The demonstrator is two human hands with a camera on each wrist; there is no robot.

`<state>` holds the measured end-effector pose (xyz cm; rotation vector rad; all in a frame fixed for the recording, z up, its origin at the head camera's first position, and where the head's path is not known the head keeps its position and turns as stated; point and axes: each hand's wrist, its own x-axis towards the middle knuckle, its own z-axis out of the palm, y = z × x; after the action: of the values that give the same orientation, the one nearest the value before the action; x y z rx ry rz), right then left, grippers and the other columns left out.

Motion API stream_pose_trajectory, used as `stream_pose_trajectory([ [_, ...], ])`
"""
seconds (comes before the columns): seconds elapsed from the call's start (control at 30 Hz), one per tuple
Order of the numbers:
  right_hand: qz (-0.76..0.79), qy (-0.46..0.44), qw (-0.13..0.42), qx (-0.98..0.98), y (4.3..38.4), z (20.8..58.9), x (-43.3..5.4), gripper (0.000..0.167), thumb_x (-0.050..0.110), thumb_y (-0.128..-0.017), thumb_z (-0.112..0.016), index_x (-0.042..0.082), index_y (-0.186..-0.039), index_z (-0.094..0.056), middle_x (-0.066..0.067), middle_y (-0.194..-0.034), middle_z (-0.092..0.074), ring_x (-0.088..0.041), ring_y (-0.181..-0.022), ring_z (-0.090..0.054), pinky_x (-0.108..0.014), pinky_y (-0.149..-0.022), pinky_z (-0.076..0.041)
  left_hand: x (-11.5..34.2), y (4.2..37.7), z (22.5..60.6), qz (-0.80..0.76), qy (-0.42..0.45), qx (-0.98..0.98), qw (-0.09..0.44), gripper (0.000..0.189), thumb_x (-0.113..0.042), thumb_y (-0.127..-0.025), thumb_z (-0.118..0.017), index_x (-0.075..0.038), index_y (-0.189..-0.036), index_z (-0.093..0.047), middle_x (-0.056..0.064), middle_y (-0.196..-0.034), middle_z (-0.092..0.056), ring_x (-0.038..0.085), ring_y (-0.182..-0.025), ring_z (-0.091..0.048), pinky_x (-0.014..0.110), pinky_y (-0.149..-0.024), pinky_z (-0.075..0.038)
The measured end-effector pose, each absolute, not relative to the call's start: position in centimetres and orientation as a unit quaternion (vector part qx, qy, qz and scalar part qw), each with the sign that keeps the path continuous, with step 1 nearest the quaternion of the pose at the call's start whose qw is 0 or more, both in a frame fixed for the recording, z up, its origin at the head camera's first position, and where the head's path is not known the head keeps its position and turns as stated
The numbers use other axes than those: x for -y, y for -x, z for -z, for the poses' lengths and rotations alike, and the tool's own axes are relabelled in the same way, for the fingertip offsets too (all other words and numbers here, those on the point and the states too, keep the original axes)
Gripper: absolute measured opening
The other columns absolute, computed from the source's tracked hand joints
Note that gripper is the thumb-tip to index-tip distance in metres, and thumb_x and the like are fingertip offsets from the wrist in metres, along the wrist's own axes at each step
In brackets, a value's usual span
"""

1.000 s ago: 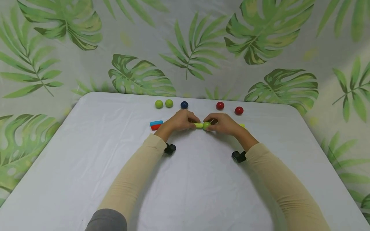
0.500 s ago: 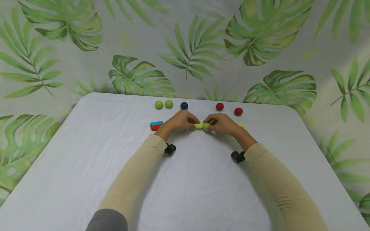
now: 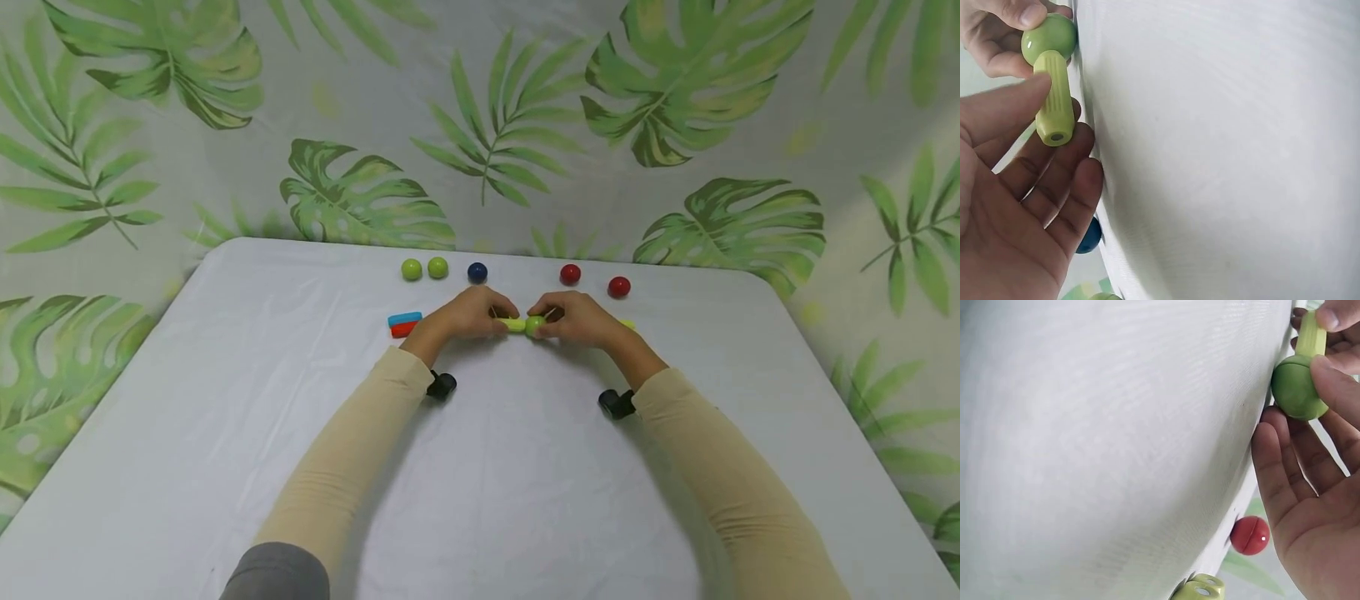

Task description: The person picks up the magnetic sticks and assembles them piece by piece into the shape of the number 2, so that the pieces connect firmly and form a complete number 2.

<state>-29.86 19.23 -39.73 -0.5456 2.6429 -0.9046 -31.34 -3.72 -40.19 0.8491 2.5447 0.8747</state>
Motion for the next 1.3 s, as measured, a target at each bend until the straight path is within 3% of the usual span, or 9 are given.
stream_pose_trajectory([
  [0.13,0.317,0.196,0.142,-0.917,29.9,39.8,-19.3,0.031,0.015,-0.087,-0.075,0.009,-0.117,-0.069,-0.010,-0.115,-0.071,-0.026,-0.106,-0.066,-0.038,-0.091,-0.053,3.7,31.2,40.0,-0.285,-0.300,-0.895,0.165,0.038,-0.015,-0.092,-0.067,-0.011,-0.130,-0.065,0.008,-0.129,-0.068,0.023,-0.119,-0.061,0.036,-0.103,-0.050],
  [0.37,0.313,0.193,0.144,-0.919,29.9,40.0,-19.4,0.030,0.016,-0.087,-0.075,0.010,-0.117,-0.069,-0.009,-0.116,-0.070,-0.025,-0.106,-0.064,-0.038,-0.093,-0.054,5.8,30.2,37.3,-0.276,-0.319,-0.894,0.151,0.044,-0.017,-0.093,-0.066,-0.009,-0.137,-0.060,0.013,-0.132,-0.065,0.029,-0.121,-0.062,0.040,-0.102,-0.051],
  [0.6,0.318,0.194,0.146,-0.916,30.0,40.1,-19.1,0.030,0.016,-0.087,-0.075,0.011,-0.116,-0.069,-0.008,-0.119,-0.069,-0.024,-0.110,-0.063,-0.040,-0.096,-0.054,10.8,28.6,35.3,-0.240,-0.332,-0.908,0.093,0.036,-0.016,-0.095,-0.064,-0.006,-0.130,-0.064,0.014,-0.128,-0.067,0.032,-0.117,-0.063,0.044,-0.101,-0.051],
  [0.87,0.315,0.186,0.142,-0.920,29.9,40.1,-19.4,0.031,0.016,-0.087,-0.075,0.012,-0.117,-0.068,-0.008,-0.119,-0.069,-0.024,-0.110,-0.062,-0.040,-0.096,-0.053,16.5,28.6,35.5,-0.263,-0.278,-0.923,0.037,0.029,-0.010,-0.093,-0.065,-0.003,-0.120,-0.070,0.014,-0.124,-0.069,0.032,-0.111,-0.063,0.046,-0.096,-0.051],
  [1.3,0.327,0.178,0.151,-0.916,30.0,40.2,-19.4,0.031,0.014,-0.087,-0.076,0.013,-0.118,-0.069,-0.007,-0.120,-0.068,-0.025,-0.112,-0.062,-0.042,-0.100,-0.053,18.9,29.3,35.8,-0.279,-0.235,-0.931,0.009,0.027,-0.008,-0.093,-0.063,-0.002,-0.118,-0.071,0.016,-0.121,-0.070,0.031,-0.105,-0.062,0.045,-0.090,-0.051],
])
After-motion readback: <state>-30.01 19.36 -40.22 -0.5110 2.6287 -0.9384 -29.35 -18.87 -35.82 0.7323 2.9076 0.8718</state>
